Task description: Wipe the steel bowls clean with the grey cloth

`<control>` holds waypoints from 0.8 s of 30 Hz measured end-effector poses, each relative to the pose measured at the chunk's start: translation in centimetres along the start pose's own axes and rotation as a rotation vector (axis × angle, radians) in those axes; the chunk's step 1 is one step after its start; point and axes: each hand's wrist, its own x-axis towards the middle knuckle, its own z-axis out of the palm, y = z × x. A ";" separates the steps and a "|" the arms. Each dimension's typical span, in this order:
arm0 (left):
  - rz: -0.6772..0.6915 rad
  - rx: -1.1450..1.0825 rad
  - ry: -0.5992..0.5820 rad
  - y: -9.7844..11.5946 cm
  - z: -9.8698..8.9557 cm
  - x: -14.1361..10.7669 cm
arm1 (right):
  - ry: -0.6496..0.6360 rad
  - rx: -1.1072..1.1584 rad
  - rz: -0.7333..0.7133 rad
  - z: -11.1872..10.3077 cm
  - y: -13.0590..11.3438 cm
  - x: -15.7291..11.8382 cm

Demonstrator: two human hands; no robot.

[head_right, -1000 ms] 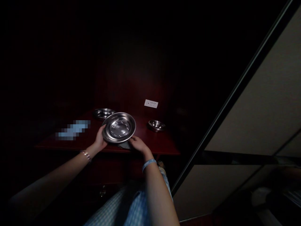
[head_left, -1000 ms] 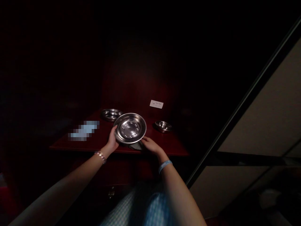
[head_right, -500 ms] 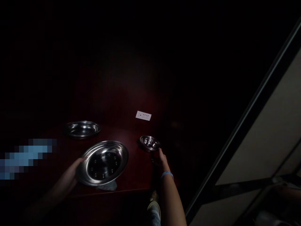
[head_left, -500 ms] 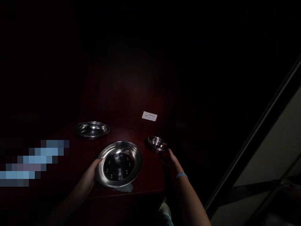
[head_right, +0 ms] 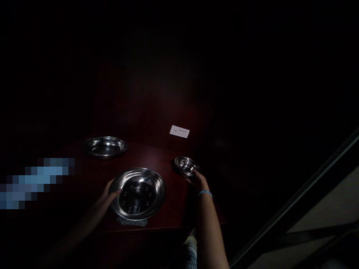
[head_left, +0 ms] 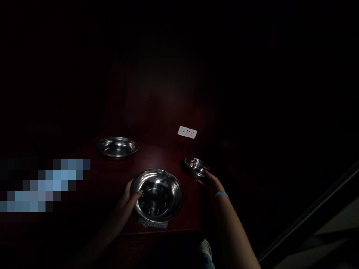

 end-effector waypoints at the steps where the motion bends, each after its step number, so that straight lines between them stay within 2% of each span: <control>1: 0.025 -0.004 0.008 0.1 -0.1 0.1 | 0.023 -0.020 -0.008 0.1 -0.2 -0.2; 6: 0.111 -0.056 0.012 0.5 -0.2 0.3 | 0.065 -0.104 -0.009 1.0 -0.6 -0.9; 12: 0.033 -0.087 -0.016 -0.1 0.2 -0.1 | 0.039 -0.165 0.014 0.8 -0.1 -1.0; 20: 0.063 0.007 -0.021 0.3 -0.1 -0.2 | 0.075 -0.219 -0.080 0.2 1.0 -2.1; 24: 0.033 0.021 -0.029 0.9 -0.3 -0.4 | -0.004 -0.231 -0.094 0.2 0.7 -3.3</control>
